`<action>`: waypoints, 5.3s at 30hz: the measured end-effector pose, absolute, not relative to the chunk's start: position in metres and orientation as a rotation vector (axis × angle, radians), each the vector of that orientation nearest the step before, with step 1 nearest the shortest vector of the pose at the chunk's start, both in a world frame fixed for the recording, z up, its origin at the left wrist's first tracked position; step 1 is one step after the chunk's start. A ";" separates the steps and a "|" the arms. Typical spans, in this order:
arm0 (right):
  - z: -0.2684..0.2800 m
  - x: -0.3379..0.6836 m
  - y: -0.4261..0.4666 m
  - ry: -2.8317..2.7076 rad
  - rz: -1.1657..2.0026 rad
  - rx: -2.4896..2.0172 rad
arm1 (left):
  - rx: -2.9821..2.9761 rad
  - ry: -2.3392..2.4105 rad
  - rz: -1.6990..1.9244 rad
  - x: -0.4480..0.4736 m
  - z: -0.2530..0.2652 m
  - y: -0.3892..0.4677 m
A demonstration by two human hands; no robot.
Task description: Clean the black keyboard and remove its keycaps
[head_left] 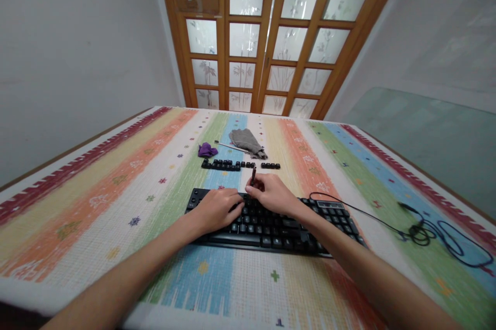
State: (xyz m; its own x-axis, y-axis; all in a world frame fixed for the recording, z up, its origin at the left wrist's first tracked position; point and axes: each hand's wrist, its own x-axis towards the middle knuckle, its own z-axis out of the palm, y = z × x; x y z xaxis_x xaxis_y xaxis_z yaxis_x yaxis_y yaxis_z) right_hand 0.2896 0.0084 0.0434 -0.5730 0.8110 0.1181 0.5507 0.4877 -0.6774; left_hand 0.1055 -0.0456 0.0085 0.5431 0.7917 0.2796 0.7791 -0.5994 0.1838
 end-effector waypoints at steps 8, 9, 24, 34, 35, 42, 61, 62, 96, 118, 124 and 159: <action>0.042 0.289 0.014 -2.338 0.804 -1.134 | 2.729 1.389 0.533 0.106 0.008 -0.046; 0.042 0.289 0.014 -2.344 0.797 -1.138 | 2.730 1.385 0.534 0.106 0.008 -0.046; 0.040 0.298 0.028 -2.286 1.064 -1.089 | 2.748 1.411 0.508 0.106 0.011 -0.045; 0.062 0.305 0.013 -2.242 0.952 -0.887 | 2.396 1.421 0.829 0.106 0.017 -0.044; 0.062 0.305 0.012 -2.238 0.965 -0.879 | 2.344 1.399 0.861 0.106 0.017 -0.043; 0.059 0.309 0.007 -2.228 1.030 -0.837 | 2.182 1.296 0.897 0.106 0.020 -0.043; 0.059 0.319 -0.007 -2.297 0.902 -0.873 | 2.726 1.063 0.713 0.103 0.027 -0.037; 0.060 0.319 -0.007 -2.304 0.889 -0.882 | 2.744 1.048 0.686 0.102 0.030 -0.036; 0.094 0.331 0.000 -2.237 0.835 -0.864 | 2.825 1.538 0.215 0.104 0.027 0.035; 0.092 0.332 0.001 -2.282 0.796 -0.860 | 2.789 1.710 0.183 0.109 0.021 0.061; 0.093 0.331 0.000 -2.284 0.790 -0.843 | 2.796 1.733 0.184 0.110 0.020 0.063; 0.097 0.336 0.000 -2.276 0.771 -0.880 | 2.687 1.848 0.271 0.096 0.033 0.035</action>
